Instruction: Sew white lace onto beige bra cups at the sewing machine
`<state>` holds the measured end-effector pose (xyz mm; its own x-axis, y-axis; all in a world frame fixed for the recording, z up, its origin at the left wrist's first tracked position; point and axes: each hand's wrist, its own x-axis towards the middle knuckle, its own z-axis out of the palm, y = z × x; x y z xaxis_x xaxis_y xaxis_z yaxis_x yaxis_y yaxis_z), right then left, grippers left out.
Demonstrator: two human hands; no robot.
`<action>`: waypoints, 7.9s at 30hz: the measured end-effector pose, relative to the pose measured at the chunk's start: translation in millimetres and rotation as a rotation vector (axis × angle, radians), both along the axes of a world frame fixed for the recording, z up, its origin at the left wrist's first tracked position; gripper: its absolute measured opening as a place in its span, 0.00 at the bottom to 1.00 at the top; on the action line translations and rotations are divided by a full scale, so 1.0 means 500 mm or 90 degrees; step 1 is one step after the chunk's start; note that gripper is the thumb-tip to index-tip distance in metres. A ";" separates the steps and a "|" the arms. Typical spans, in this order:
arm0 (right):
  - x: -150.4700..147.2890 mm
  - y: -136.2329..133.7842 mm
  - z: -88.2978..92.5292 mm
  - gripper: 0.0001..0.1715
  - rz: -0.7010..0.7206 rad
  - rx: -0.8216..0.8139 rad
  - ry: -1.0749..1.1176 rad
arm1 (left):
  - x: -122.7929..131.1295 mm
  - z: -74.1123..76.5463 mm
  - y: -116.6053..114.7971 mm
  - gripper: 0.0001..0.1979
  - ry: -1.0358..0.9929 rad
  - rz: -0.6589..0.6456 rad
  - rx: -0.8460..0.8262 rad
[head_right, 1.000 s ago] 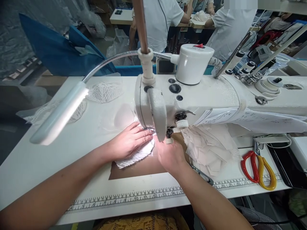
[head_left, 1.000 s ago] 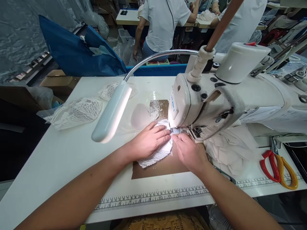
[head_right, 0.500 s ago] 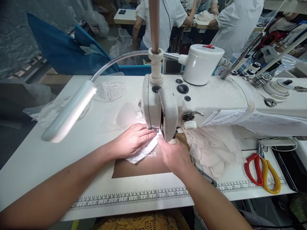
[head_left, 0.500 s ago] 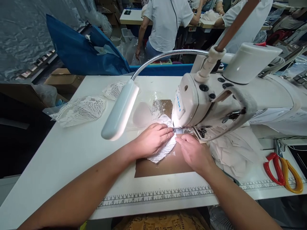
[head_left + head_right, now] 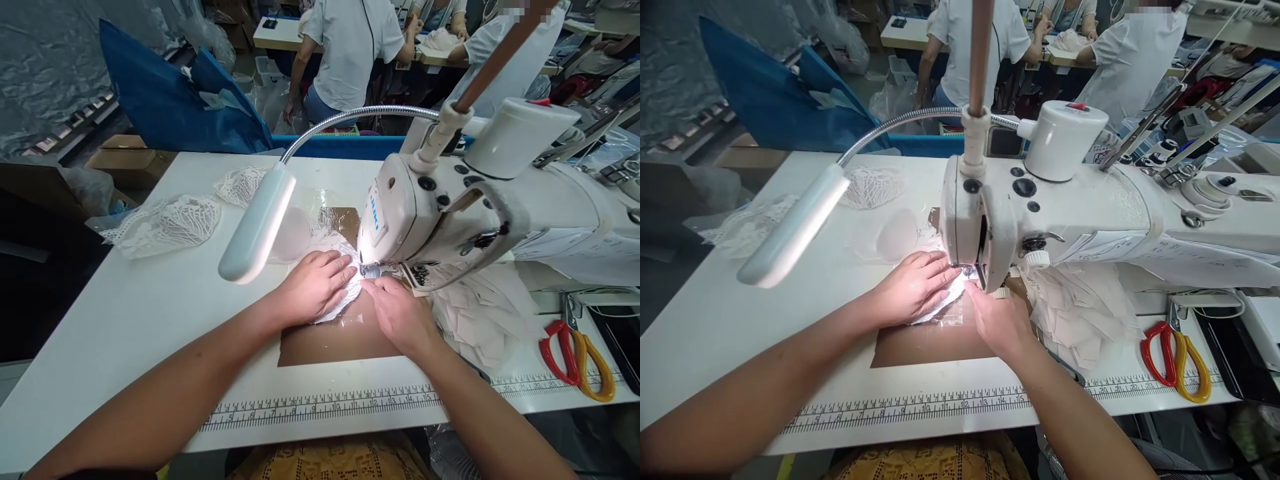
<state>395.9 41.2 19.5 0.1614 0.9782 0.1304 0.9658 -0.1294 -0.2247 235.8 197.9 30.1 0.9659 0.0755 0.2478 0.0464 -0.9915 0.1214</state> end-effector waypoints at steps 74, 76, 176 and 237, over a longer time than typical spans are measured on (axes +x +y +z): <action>-0.002 -0.034 0.009 0.21 0.151 0.101 0.046 | -0.011 0.003 -0.023 0.14 0.008 -0.106 -0.100; -0.002 -0.034 0.010 0.21 0.155 0.098 0.042 | -0.012 0.005 -0.022 0.15 0.014 -0.106 -0.112; 0.000 -0.046 0.027 0.12 0.220 0.099 -0.007 | -0.004 0.033 -0.050 0.17 0.092 -0.045 -0.079; 0.078 -0.253 0.012 0.21 0.079 0.094 -0.230 | -0.097 0.110 -0.076 0.17 0.143 -0.076 -0.453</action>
